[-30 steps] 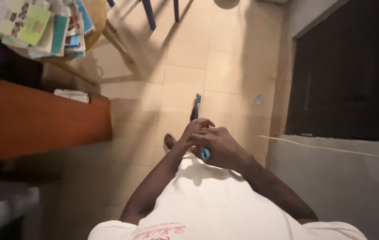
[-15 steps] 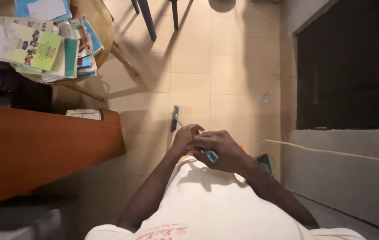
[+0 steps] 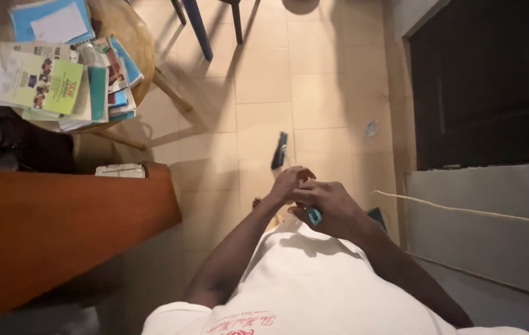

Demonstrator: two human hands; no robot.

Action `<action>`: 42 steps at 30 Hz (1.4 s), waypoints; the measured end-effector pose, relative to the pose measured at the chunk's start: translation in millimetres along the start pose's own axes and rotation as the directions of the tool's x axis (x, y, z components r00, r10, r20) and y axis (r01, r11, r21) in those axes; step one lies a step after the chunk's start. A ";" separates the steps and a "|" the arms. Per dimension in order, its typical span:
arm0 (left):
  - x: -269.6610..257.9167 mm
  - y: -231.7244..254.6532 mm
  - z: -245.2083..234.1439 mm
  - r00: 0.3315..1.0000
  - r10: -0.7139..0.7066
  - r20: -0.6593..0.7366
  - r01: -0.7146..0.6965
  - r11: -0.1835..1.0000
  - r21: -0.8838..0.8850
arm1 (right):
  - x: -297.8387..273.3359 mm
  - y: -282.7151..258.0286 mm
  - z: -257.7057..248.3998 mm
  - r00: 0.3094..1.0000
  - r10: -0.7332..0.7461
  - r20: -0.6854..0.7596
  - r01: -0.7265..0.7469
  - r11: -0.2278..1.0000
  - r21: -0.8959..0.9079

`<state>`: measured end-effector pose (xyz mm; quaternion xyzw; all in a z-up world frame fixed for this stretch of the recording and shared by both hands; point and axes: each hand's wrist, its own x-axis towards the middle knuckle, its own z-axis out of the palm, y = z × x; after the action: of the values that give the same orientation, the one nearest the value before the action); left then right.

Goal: Sweeping the floor with a broom.

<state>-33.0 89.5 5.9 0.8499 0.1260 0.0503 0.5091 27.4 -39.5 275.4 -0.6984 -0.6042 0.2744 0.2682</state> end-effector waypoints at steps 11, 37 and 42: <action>0.4 70.3 -34.0 0.949 -0.315 -0.024 0.307 0.937 -0.169 | 12.7 11.0 -35.8 0.966 -0.250 -0.071 0.253 0.967 0.042; 205.0 61.7 87.4 0.993 -0.120 0.014 0.120 0.991 -0.053 | -29.5 180.9 -161.1 0.981 -0.184 -0.060 0.184 0.983 -0.020; 210.5 93.2 73.4 0.982 -0.183 0.043 0.184 0.983 -0.023 | -36.0 182.8 -175.7 0.982 -0.148 -0.120 0.148 0.989 -0.003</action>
<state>200.7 40.9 43.8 0.8286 0.1927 -0.0123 0.5254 274.8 -105.7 272.4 -0.6658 -0.6364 0.2133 0.3258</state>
